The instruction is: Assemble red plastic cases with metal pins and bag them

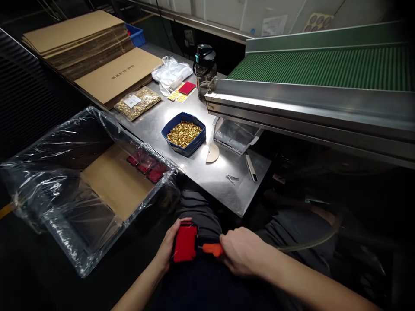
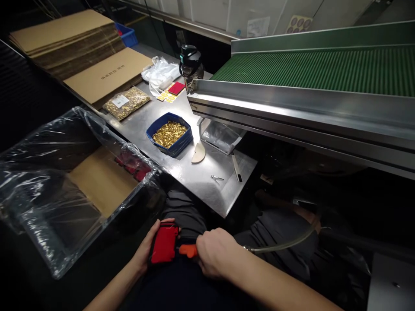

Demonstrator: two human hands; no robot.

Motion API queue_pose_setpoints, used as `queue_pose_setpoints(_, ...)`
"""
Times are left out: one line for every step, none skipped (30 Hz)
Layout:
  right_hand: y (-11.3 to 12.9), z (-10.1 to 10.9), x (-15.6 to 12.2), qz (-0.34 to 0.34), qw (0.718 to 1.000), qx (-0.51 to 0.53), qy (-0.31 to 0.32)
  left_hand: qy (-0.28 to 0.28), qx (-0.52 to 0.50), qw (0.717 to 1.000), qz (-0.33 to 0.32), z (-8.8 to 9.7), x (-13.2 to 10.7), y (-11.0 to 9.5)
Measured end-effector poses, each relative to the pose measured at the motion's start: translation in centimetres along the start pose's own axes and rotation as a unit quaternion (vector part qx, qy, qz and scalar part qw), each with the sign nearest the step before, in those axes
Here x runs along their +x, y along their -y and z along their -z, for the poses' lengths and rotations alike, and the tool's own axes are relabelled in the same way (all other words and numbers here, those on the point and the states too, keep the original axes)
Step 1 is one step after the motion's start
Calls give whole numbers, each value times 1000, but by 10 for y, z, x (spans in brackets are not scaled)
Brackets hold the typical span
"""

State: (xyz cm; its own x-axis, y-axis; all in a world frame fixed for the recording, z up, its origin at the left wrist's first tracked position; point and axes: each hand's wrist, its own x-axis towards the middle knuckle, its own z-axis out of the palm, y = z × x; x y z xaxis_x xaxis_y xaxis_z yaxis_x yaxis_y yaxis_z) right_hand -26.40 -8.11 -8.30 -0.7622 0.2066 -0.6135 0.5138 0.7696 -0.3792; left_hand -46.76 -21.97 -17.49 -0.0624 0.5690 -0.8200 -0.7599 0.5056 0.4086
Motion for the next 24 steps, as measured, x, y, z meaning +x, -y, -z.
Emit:
queue_pose_setpoints(-1,2,1,0,1000,4,7,2,-2,1000,3,0,0,-1)
queue_pose_setpoints(-2,4,2,1,1000,9,16,5,-5,1000,6,0,0,-1)
queue_pose_setpoints(-3,5,3,1,1000,13,25,7,-8,1000,10,0,0,-2)
queue_pose_setpoints(-4,7,3,-2,999,16,30,10,-10,1000,15,1,0,-3)
queue_pose_setpoints(-5,8,3,-8,999,17,31,12,-13,1000,19,1,0,-4)
queue_pose_setpoints(-5,9,3,-13,999,18,31,15,-17,999,23,1,0,-4)
queue_pose_setpoints(-6,10,2,-15,999,21,33,17,-20,999,27,1,1,-5)
queue_pose_setpoints(-5,11,2,-13,999,26,37,19,-22,999,31,2,1,-6)
queue_pose_setpoints(-4,12,2,-9,999,30,41,20,-25,999,34,2,1,-7)
queue_pose_setpoints(-4,13,1,-8,998,33,43,20,-26,999,37,2,1,-7)
queue_pose_setpoints(-3,14,1,-10,999,33,42,20,-27,999,40,2,2,-8)
queue_pose_setpoints(-2,14,0,-16,999,31,37,20,-27,999,42,2,2,-9)
queue_pose_setpoints(-1,14,0,-20,999,30,33,20,-26,999,43,2,3,-9)
queue_pose_setpoints(0,15,-1,-20,999,32,32,20,-25,999,44,2,3,-10)
queue_pose_setpoints(1,15,-1,-16,999,36,36,20,-22,999,43,2,3,-10)
queue_pose_setpoints(2,15,-1,-11,998,40,40,19,-19,999,43,2,4,-10)
queue_pose_setpoints(3,15,-1,-9,998,42,40,18,-14,999,42,2,4,-9)
queue_pose_setpoints(4,15,-2,-12,998,41,38,16,-8,999,39,3,3,-9)
queue_pose_setpoints(5,16,-2,-17,999,39,33,14,0,999,35,3,3,-8)
queue_pose_setpoints(6,16,-2,-23,999,36,27,13,9,999,30,2,2,-7)
queue_pose_setpoints(7,17,-1,-29,999,34,21,12,18,999,24,2,1,-6)
queue_pose_setpoints(8,18,-1,-36,999,32,15,12,29,999,18,2,1,-5)
queue_pose_setpoints(8,19,-1,-44,999,30,10,12,40,999,13,1,0,-4)
queue_pose_setpoints(9,20,-1,-51,998,28,7,12,50,999,7,0,-1,-3)
